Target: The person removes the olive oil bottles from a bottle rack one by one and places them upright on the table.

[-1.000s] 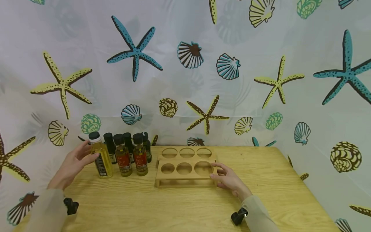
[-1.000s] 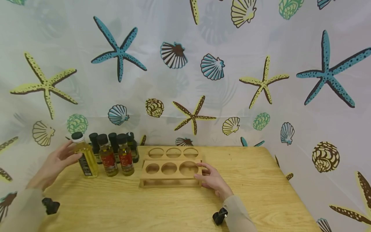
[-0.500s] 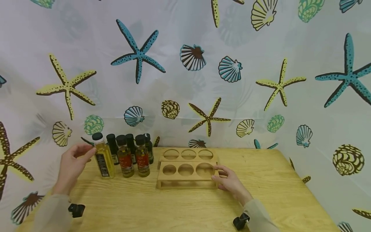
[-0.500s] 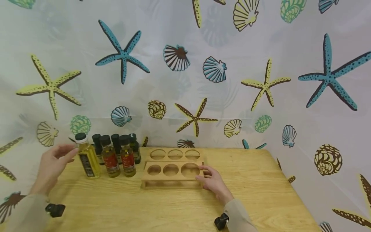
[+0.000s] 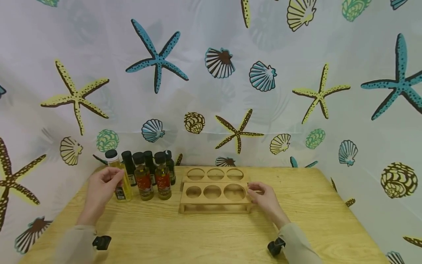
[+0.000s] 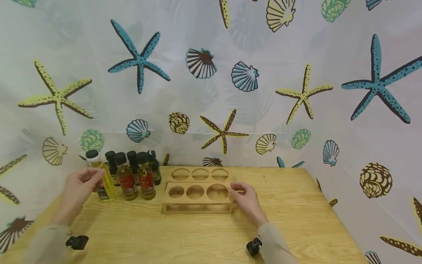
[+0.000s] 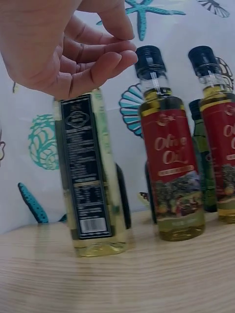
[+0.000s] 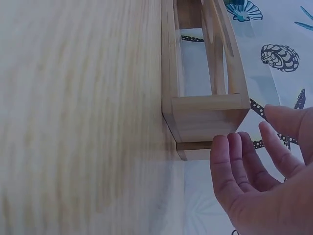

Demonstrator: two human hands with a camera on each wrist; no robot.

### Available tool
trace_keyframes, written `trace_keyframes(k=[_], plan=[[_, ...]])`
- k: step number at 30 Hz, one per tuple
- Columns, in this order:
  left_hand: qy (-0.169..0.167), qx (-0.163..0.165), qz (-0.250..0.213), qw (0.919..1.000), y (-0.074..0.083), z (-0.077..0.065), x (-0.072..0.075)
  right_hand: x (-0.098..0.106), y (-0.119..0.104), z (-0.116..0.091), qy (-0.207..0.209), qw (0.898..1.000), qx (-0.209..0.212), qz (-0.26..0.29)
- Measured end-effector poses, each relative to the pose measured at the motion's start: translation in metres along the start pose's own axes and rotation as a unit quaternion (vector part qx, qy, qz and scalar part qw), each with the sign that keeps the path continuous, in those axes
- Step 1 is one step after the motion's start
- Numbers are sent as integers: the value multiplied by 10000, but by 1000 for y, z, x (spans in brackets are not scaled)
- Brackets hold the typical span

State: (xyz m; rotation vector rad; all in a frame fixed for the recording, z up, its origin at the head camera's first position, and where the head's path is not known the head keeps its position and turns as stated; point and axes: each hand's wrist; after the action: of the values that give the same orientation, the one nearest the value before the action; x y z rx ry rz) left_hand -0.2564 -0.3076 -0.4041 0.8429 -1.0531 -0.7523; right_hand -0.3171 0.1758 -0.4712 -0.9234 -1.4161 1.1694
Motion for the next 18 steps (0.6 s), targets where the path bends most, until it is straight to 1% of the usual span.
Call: trace_keyframes(k=[3,6,11,13,18], plan=[[-66,42,71,9999,5,-4,-10,-2,-4,-1,32,9998,133,-140],[-315,-11,106,9994,11,-8,-20,-3,-6,-1,56,9987,268,-437],[-775,-303,419,9956,22,-12,-34,-5,-7,0,165,9947,454,-909],[-889,-391,570,9936,26,-13,-40,-7,-8,0,207,9927,559,-1050],[-1154,-583,722,9890,33,-12,-53,-11,-12,-3,310,9889,653,-1297]])
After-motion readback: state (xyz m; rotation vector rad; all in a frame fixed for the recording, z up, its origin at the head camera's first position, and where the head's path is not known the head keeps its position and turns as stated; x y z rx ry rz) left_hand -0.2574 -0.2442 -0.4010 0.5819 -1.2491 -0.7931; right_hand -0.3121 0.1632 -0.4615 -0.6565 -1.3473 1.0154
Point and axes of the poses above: each hand's wrist, its own z-axis towards the middle knuckle, its own x-axis out of the back of the hand, y = z × x, and after that the axes turned 5 degrees about -y, right-handed
